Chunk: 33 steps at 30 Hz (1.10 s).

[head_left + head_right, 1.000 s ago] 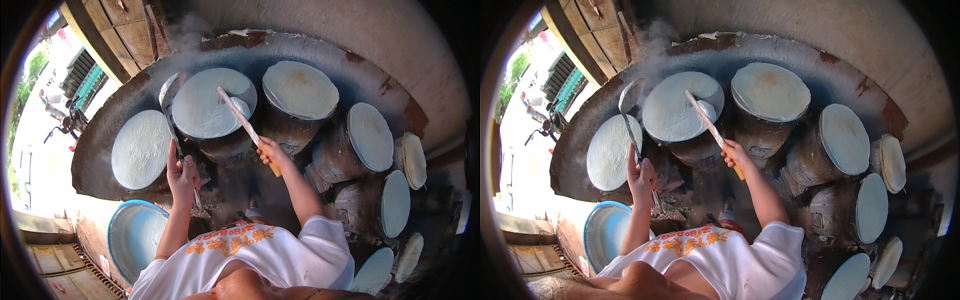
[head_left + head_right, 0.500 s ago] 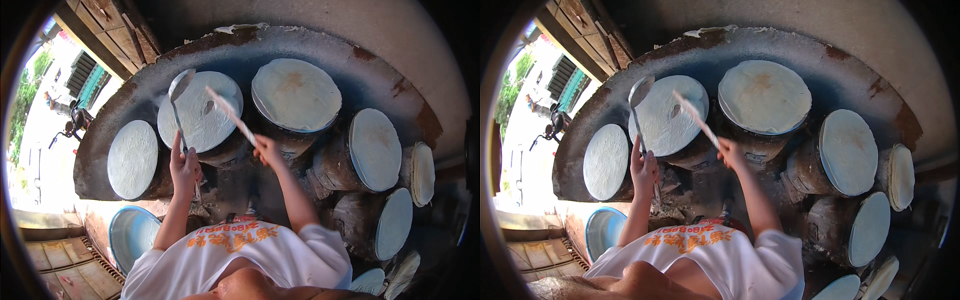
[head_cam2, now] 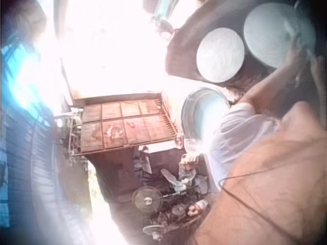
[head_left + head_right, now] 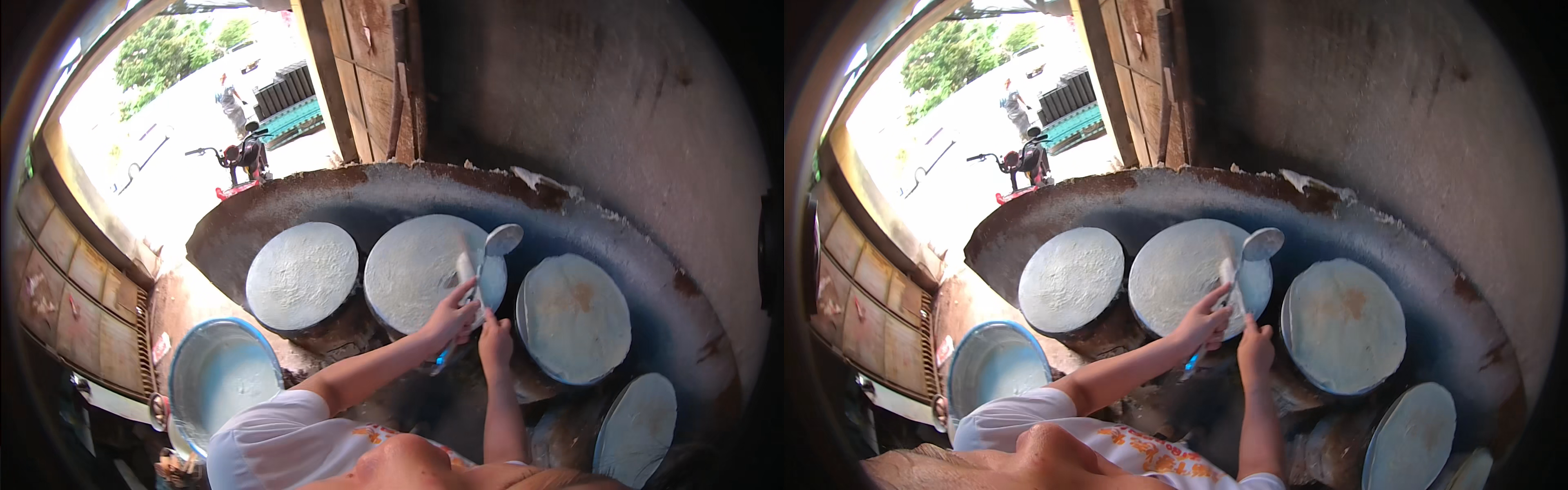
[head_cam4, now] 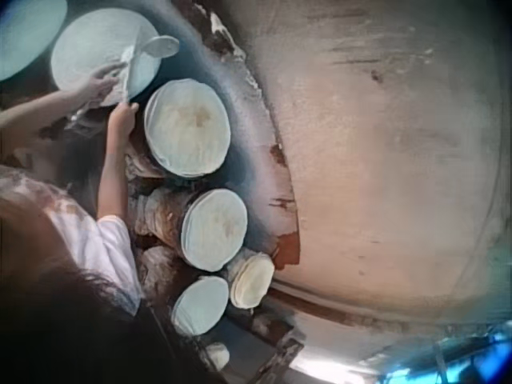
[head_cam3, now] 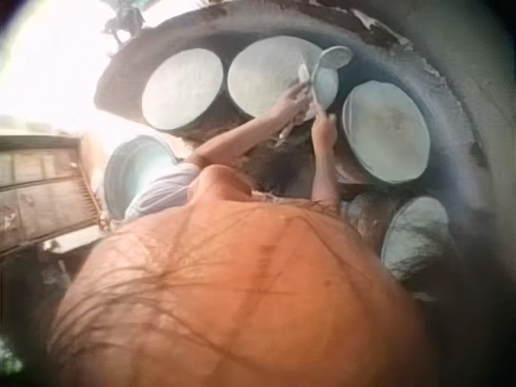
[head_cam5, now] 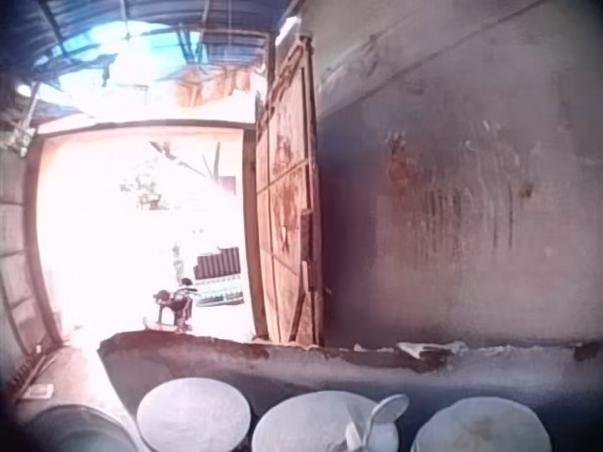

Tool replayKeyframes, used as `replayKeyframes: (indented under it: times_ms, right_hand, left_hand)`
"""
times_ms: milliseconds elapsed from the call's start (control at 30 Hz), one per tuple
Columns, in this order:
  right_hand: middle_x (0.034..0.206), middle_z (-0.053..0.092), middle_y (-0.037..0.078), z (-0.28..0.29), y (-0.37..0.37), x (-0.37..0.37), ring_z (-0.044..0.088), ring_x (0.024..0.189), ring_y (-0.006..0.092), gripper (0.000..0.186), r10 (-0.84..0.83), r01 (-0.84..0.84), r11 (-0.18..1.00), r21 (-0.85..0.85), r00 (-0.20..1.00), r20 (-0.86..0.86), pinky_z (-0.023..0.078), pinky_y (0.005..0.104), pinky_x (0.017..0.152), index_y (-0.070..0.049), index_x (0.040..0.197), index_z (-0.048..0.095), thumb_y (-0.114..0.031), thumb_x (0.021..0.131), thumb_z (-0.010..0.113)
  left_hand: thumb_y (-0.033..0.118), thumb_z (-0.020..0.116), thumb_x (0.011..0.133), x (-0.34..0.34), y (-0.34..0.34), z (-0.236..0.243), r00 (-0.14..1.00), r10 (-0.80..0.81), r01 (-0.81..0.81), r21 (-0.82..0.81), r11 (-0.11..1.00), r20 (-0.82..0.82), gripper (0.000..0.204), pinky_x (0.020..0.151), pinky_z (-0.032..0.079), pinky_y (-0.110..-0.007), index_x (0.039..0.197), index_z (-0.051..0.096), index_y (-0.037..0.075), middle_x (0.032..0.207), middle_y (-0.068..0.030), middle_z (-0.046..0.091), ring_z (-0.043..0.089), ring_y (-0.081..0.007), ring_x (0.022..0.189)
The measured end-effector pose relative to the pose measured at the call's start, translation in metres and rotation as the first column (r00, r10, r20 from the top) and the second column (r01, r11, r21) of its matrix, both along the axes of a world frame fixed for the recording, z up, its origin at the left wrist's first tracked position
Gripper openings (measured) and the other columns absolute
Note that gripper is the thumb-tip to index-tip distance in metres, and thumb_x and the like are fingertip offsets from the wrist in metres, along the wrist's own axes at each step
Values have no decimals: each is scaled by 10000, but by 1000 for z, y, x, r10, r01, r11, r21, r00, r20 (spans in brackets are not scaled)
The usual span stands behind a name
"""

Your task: The person pours white batter from a tub onto steaming stations using a ladle, spreads it into thin circular sheets with a stick, and removes the cooked sheets by hand to stack them.

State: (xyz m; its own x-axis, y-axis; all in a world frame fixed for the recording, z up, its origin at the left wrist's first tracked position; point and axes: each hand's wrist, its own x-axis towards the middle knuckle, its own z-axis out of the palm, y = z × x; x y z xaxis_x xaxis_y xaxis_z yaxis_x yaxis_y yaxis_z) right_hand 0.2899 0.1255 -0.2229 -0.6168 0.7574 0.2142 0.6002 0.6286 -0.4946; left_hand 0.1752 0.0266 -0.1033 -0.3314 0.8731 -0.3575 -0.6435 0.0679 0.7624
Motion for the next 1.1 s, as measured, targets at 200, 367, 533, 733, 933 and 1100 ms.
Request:
replayKeyframes:
  times_ms: [200,367,533,733,933,1100]
  right_hand:
    - [907,534,177,0,-1,77,593,804,356,359,-186,183,981,-68,981,-51,493,452,678,-172,1220,579,-112,866,587]
    - [879,527,143,-5,-19,34,579,762,381,347,42,-47,999,-24,987,-154,485,458,642,-202,1212,588,-153,869,605]
    - [868,532,143,3,33,38,569,731,375,314,30,-19,998,67,986,-166,479,464,639,-184,1187,600,-148,876,582]
    - [857,549,142,28,-23,65,599,727,363,315,137,-141,986,-93,989,-57,503,465,628,-177,1185,600,-163,871,584]
    - [769,586,70,-17,-90,62,558,464,173,313,-349,137,679,-722,925,-152,447,318,429,-127,1231,572,-139,919,547]
    - [775,636,83,-49,-113,5,590,540,173,323,-39,-136,914,-382,909,-415,466,319,502,-128,1223,587,-77,913,516]
  left_hand:
    - [287,499,964,-77,5,-8,676,-89,26,96,995,732,82,303,247,-205,952,568,244,587,95,392,306,-27,368]
    - [232,508,966,-107,-34,12,558,-10,-183,134,974,830,149,371,304,-197,840,502,151,596,60,362,342,-43,434]
    - [221,482,978,-95,-22,19,504,57,-172,36,984,862,280,404,337,-208,728,424,108,572,46,342,349,-55,438]
    - [166,496,967,-104,-24,-2,555,68,-196,50,979,829,243,400,343,-204,749,413,96,566,34,357,349,-68,439]
    - [134,504,958,-69,-18,-28,594,231,-288,-65,955,771,218,379,337,-198,766,403,119,553,49,337,337,-53,437]
    - [117,482,942,-15,-35,-71,438,219,-543,62,837,872,253,375,335,-189,711,381,111,539,42,323,344,-61,427]
